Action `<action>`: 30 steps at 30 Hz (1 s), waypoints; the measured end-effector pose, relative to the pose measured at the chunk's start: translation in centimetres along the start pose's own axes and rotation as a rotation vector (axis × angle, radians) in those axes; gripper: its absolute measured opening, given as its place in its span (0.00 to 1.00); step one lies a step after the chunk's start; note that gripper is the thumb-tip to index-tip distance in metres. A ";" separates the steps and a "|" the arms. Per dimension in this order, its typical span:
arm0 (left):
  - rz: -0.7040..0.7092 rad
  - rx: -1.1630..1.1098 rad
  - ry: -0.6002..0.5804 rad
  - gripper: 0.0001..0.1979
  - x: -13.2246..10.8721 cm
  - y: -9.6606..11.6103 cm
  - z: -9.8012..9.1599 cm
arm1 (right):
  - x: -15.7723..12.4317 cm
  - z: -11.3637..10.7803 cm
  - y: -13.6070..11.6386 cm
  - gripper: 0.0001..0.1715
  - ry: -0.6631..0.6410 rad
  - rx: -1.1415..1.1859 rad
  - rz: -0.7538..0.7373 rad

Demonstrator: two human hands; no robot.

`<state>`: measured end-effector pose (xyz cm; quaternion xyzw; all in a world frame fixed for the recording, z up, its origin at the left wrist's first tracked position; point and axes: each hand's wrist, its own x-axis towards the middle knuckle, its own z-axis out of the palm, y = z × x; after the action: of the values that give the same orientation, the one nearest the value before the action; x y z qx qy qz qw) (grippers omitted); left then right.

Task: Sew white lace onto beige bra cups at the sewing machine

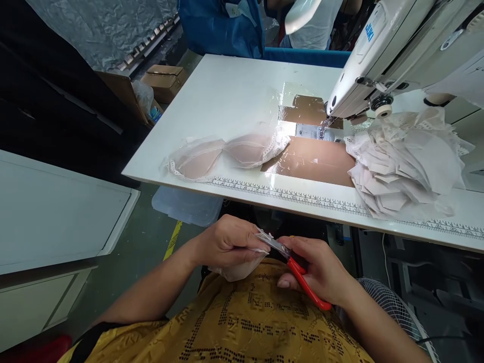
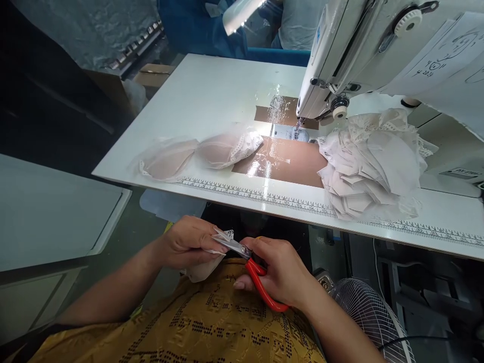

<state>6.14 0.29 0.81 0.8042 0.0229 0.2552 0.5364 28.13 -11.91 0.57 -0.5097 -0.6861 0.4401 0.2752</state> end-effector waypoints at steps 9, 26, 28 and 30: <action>0.022 0.023 0.025 0.18 0.4 0.1 0.5 | -0.5 0.4 0.7 0.14 0.076 -0.067 -0.039; -0.724 -0.356 -0.001 0.28 -1.1 1.0 4.4 | -3.3 0.9 5.0 0.21 0.207 0.123 0.155; -0.708 -0.433 -0.305 0.26 -0.8 1.0 3.4 | -4.0 1.2 5.9 0.23 0.240 0.172 0.204; -0.626 -0.407 -0.499 0.22 0.7 1.3 2.3 | -4.7 1.8 6.7 0.23 0.276 0.226 0.243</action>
<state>7.40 -1.99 1.55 0.6736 0.0845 -0.1220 0.7240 31.28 -16.26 -5.85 -0.6101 -0.5218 0.4702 0.3666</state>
